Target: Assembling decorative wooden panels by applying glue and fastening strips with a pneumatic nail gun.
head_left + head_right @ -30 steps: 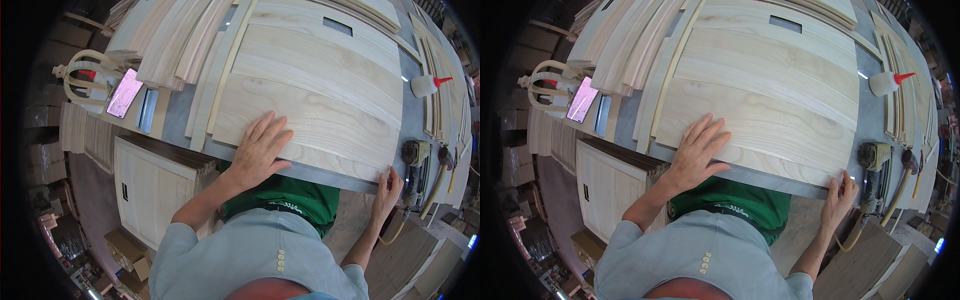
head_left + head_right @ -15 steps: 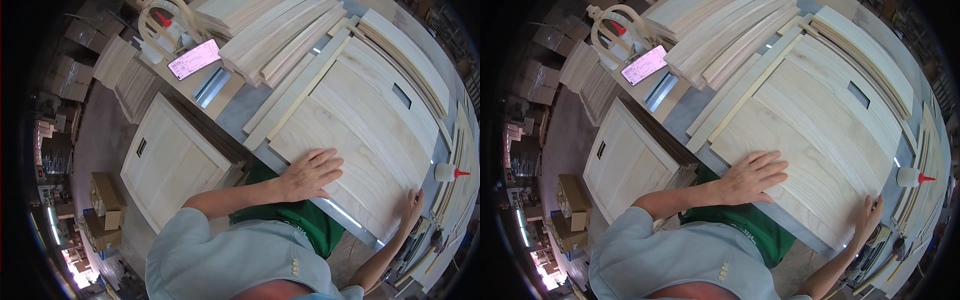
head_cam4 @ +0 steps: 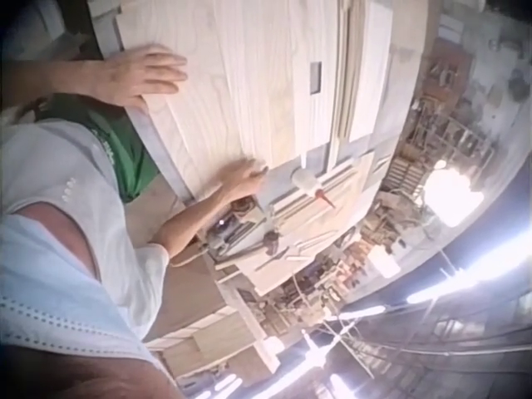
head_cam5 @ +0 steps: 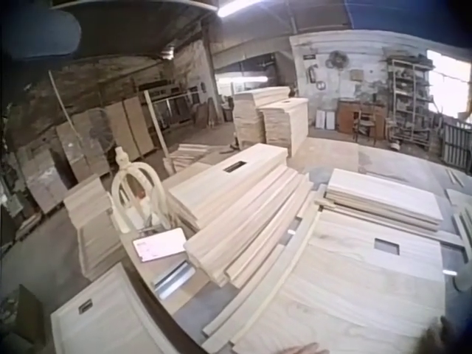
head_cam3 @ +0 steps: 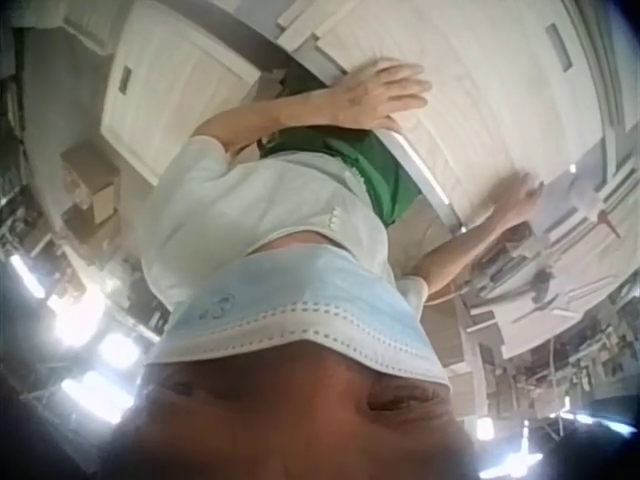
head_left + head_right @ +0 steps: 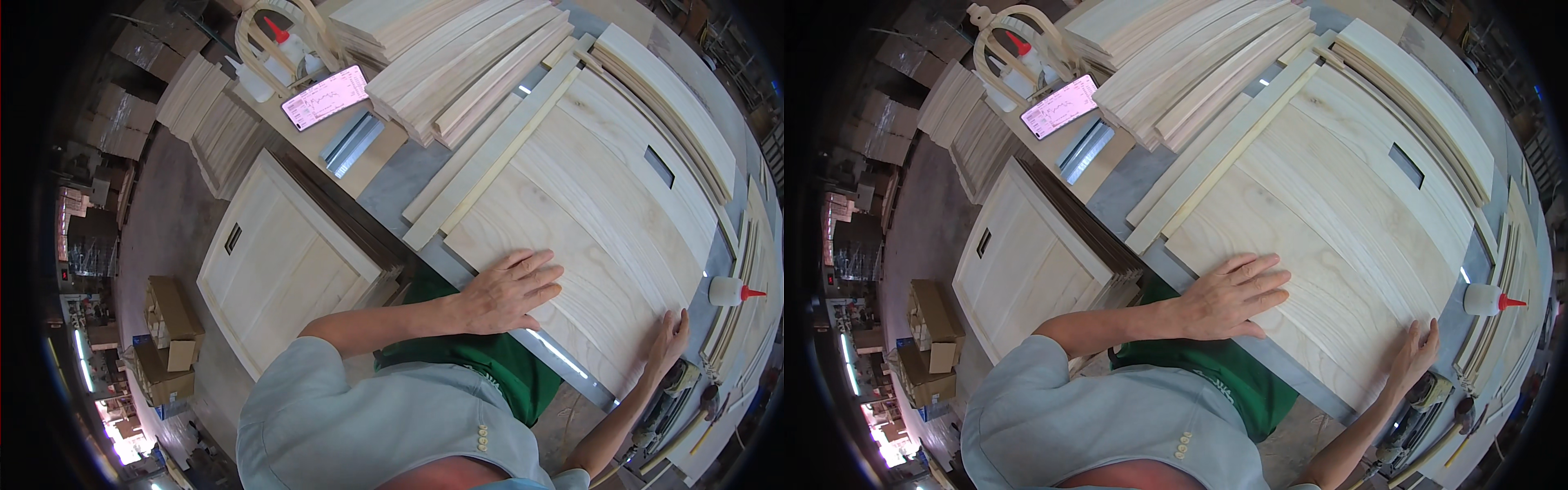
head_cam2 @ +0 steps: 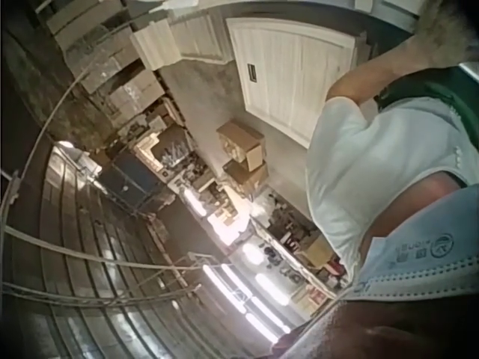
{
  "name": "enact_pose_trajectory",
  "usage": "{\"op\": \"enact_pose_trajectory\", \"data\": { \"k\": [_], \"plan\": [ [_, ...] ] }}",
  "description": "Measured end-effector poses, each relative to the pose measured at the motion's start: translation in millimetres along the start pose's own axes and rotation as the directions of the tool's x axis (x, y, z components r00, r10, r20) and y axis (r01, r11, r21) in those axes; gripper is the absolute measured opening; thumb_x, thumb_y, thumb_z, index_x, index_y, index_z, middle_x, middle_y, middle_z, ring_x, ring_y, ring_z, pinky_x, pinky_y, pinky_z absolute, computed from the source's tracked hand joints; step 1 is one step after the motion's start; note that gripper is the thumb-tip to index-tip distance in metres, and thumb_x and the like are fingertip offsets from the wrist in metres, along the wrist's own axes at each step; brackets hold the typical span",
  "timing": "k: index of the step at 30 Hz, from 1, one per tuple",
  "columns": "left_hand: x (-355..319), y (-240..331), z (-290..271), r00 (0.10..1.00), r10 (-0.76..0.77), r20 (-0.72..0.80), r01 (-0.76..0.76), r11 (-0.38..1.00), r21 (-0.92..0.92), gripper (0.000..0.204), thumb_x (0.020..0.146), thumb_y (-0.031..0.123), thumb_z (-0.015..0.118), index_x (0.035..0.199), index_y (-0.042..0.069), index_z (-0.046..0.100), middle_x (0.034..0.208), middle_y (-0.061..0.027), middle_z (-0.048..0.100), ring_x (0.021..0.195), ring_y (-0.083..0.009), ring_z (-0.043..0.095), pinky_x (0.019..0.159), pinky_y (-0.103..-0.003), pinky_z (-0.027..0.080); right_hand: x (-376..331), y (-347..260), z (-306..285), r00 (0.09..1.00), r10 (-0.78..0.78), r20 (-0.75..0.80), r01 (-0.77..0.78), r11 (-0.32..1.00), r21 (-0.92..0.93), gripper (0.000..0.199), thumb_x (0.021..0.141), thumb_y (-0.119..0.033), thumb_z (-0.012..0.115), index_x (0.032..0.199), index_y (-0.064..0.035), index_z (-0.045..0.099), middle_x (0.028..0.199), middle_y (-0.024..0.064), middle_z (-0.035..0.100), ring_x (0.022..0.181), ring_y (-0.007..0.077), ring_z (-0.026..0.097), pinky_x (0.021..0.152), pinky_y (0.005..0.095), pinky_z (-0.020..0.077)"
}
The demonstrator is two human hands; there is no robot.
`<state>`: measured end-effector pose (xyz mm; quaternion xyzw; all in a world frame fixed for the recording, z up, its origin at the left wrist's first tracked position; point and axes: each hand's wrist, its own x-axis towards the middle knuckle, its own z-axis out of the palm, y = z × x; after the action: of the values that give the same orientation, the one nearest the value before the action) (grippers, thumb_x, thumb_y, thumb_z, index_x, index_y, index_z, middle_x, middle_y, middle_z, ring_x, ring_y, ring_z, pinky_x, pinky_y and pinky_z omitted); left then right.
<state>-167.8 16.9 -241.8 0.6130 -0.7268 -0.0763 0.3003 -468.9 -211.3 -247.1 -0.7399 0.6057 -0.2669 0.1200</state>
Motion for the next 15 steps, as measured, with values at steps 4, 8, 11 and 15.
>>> {"op": "enact_pose_trajectory", "data": {
  "k": [4,8,11,15],
  "plan": [
    [1,0,0,1.000,0.002,-0.011,-0.002,1.000,-0.013,0.062,0.068,0.036,0.073,0.118,0.005,0.055,0.134,-0.0113,0.044,0.132,-0.0298,0.032,0.107,-0.043,0.028,-3,-3,-5,0.983,0.113,0.143,-0.099,0.990,-0.099,0.050,0.090,-0.027,0.059,0.126,0.0060,0.049,0.118,0.0184,0.055,0.100,0.0251,0.050,0.090,0.0320,0.0382],
    [1,-1,-2,1.000,-0.009,-0.012,0.009,1.000,-0.027,0.061,0.069,0.036,0.073,0.118,0.005,0.056,0.134,-0.0108,0.045,0.131,-0.0294,0.033,0.106,-0.042,0.028,-20,3,-26,0.994,-0.039,0.101,0.033,0.998,0.062,0.050,0.090,-0.024,0.059,0.129,0.0044,0.046,0.126,0.0185,0.051,0.107,0.0257,0.050,0.094,0.0325,0.0374],
    [1,-1,-3,1.000,-0.003,-0.011,0.003,0.999,-0.038,0.061,0.069,0.036,0.072,0.118,0.004,0.056,0.134,-0.0106,0.045,0.131,-0.0291,0.033,0.106,-0.042,0.028,-47,19,-67,1.000,-0.022,-0.010,0.022,0.999,-0.027,0.051,0.090,-0.024,0.059,0.132,0.0015,0.043,0.132,0.0184,0.046,0.115,0.0267,0.048,0.098,0.0334,0.0360],
    [0,-1,-2,1.000,-0.005,-0.028,0.004,0.999,-0.050,0.060,0.069,0.036,0.072,0.118,0.004,0.056,0.134,-0.0102,0.045,0.131,-0.0287,0.034,0.106,-0.042,0.028,-87,45,-103,0.988,0.057,-0.143,-0.081,0.982,-0.173,0.051,0.090,-0.025,0.059,0.133,-0.0010,0.044,0.129,0.0183,0.048,0.117,0.0299,0.047,0.099,0.0362,0.0363]
  ]
}}
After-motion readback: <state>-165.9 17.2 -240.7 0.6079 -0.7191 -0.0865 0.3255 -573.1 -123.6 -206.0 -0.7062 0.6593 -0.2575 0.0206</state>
